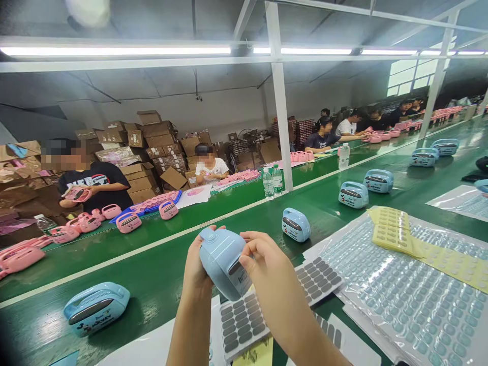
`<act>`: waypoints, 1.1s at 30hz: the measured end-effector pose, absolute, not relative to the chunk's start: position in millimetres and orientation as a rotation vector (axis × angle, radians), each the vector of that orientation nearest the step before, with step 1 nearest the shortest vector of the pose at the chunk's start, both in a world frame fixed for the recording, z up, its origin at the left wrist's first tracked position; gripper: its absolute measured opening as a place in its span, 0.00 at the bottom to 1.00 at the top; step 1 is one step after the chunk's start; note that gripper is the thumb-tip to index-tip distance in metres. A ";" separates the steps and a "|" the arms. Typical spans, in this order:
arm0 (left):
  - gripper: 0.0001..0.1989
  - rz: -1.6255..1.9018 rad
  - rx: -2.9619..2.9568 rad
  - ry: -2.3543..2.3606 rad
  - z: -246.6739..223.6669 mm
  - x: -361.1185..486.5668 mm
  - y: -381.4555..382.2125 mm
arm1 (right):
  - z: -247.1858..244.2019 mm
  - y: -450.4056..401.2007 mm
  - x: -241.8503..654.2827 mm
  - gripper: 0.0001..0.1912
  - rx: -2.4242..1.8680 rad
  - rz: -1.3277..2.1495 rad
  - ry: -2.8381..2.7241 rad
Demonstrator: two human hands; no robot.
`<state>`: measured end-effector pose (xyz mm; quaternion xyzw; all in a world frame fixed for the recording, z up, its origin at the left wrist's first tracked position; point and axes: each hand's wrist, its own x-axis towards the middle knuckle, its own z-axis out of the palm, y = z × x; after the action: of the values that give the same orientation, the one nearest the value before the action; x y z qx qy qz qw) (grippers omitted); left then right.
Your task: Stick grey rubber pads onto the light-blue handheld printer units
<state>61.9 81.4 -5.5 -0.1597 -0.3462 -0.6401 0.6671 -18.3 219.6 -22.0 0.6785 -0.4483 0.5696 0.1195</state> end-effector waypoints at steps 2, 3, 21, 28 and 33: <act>0.37 -1.456 -0.360 -0.773 -5.6 61.4 80.6 | -22.4 219.2 -20.1 0.23 1.988 1.669 -1.314; 0.37 -1.456 -0.364 -0.772 -5.8 60.9 80.2 | -22.8 219.1 -21.2 0.22 1.990 1.668 -1.309; 0.37 -1.504 -0.361 -0.762 -5.5 63.1 82.8 | -24.1 220.7 -15.9 0.19 1.866 1.571 -1.040; 0.38 -1.495 -0.360 -0.749 -4.4 64.2 83.1 | -30.5 217.9 -18.3 0.20 1.915 1.602 -1.220; 0.35 -1.492 -0.358 -0.732 -4.9 64.8 83.4 | -33.0 214.5 -19.3 0.17 1.902 1.618 -1.171</act>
<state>64.8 83.4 -4.9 -0.1580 -0.3235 -0.6595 0.6599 -19.3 214.5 -33.0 0.6769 -0.4167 0.5760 0.1907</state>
